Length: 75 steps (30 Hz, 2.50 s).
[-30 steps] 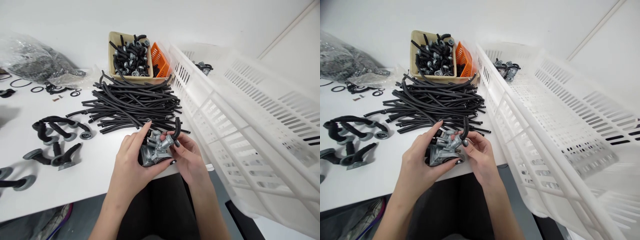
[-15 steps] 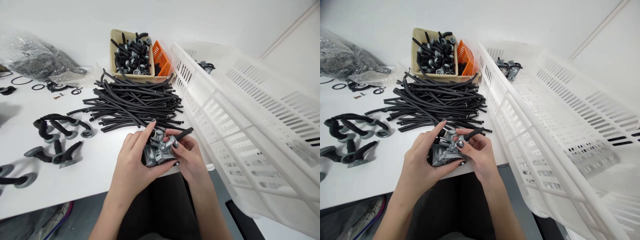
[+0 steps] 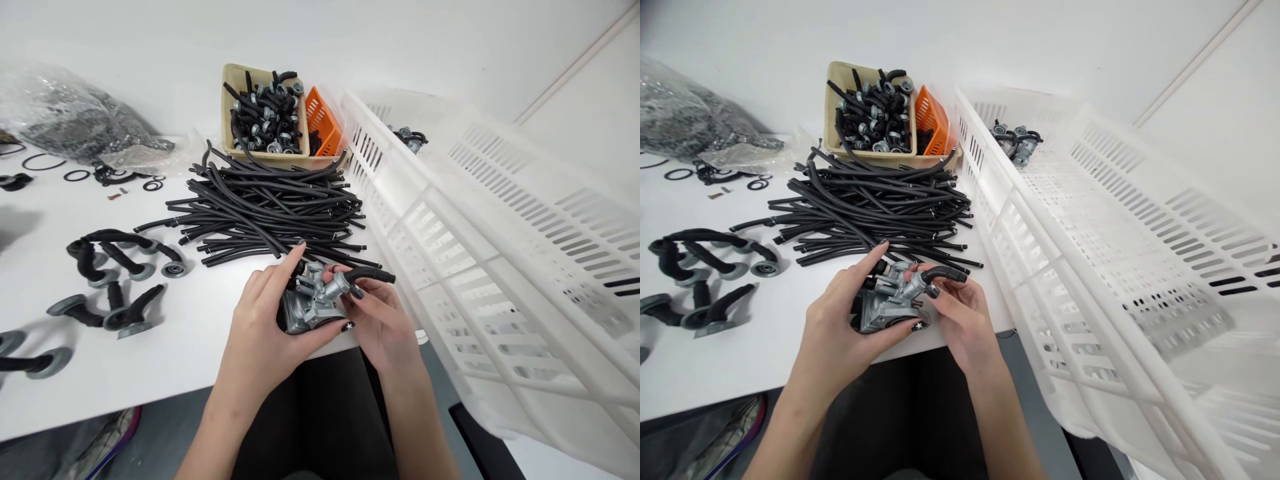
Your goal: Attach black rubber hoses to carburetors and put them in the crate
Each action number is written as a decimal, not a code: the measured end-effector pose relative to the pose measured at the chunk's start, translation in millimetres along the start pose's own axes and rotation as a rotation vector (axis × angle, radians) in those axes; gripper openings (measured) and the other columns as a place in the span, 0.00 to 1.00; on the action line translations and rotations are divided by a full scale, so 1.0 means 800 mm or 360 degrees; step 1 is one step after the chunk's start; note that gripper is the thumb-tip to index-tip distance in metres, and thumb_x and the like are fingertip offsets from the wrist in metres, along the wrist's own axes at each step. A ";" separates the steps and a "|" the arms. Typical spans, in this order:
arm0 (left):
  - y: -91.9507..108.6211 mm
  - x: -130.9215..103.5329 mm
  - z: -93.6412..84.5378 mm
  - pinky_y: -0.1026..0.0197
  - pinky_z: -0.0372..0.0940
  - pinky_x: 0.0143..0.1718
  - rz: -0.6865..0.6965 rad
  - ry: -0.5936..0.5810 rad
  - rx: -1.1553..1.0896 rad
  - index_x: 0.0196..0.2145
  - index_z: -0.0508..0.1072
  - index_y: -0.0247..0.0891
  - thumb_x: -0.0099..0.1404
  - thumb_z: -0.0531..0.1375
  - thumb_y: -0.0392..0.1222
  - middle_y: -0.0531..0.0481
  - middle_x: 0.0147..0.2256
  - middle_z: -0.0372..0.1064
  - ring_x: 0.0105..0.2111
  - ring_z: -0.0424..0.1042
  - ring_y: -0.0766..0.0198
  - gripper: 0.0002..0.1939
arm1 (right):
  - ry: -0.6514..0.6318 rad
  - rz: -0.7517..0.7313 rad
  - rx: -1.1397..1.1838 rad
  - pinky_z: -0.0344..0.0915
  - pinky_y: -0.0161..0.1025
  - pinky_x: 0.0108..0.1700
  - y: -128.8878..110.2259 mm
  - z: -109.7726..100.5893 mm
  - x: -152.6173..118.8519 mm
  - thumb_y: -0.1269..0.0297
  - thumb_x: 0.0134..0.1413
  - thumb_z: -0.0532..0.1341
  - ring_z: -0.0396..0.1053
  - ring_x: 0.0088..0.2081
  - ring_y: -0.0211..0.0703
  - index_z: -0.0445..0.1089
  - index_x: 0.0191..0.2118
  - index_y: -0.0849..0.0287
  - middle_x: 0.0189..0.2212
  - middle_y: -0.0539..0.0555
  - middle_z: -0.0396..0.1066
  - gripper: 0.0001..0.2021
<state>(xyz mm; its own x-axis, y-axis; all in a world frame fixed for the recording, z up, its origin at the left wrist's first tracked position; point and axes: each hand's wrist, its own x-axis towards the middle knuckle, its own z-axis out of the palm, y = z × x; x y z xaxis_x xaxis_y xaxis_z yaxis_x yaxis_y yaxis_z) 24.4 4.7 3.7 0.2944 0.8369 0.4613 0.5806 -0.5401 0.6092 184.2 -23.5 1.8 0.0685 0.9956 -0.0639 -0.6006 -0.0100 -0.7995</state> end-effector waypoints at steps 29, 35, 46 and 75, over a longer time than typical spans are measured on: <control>0.002 0.000 -0.001 0.56 0.66 0.49 0.0020 0.0017 0.0012 0.65 0.59 0.39 0.57 0.68 0.53 0.45 0.48 0.72 0.47 0.70 0.55 0.43 | 0.0023 -0.0026 -0.0056 0.70 0.40 0.50 0.000 0.000 0.000 0.62 0.48 0.71 0.74 0.45 0.45 0.78 0.32 0.54 0.38 0.51 0.76 0.04; 0.003 0.000 -0.001 0.55 0.66 0.49 0.0011 0.0001 0.0007 0.66 0.58 0.41 0.57 0.68 0.54 0.45 0.48 0.72 0.47 0.70 0.54 0.43 | 0.0017 -0.0034 -0.0030 0.70 0.37 0.48 -0.001 0.002 0.003 0.64 0.47 0.72 0.75 0.43 0.42 0.77 0.30 0.54 0.38 0.50 0.76 0.04; 0.003 -0.001 -0.002 0.55 0.67 0.47 0.0082 -0.0002 0.0088 0.65 0.58 0.39 0.59 0.66 0.56 0.44 0.48 0.71 0.47 0.70 0.53 0.42 | 0.0012 0.0004 -0.0119 0.71 0.31 0.36 0.003 0.003 0.008 0.62 0.43 0.75 0.73 0.34 0.36 0.80 0.35 0.51 0.31 0.49 0.78 0.10; 0.002 -0.002 -0.003 0.52 0.67 0.48 0.0008 -0.0022 -0.0002 0.66 0.57 0.45 0.57 0.68 0.52 0.45 0.50 0.72 0.49 0.70 0.51 0.43 | 0.0058 -0.0056 -0.0157 0.72 0.39 0.43 0.004 0.002 0.005 0.60 0.43 0.74 0.75 0.41 0.45 0.79 0.38 0.51 0.37 0.52 0.78 0.13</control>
<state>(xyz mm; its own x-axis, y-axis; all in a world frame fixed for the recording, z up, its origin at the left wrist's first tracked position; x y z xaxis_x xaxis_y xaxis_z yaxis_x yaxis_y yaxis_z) 23.3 2.4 5.2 0.3077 0.8354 0.4555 0.5782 -0.5444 0.6077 181.1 -19.2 0.0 0.1183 0.9915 -0.0548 -0.5160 0.0142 -0.8564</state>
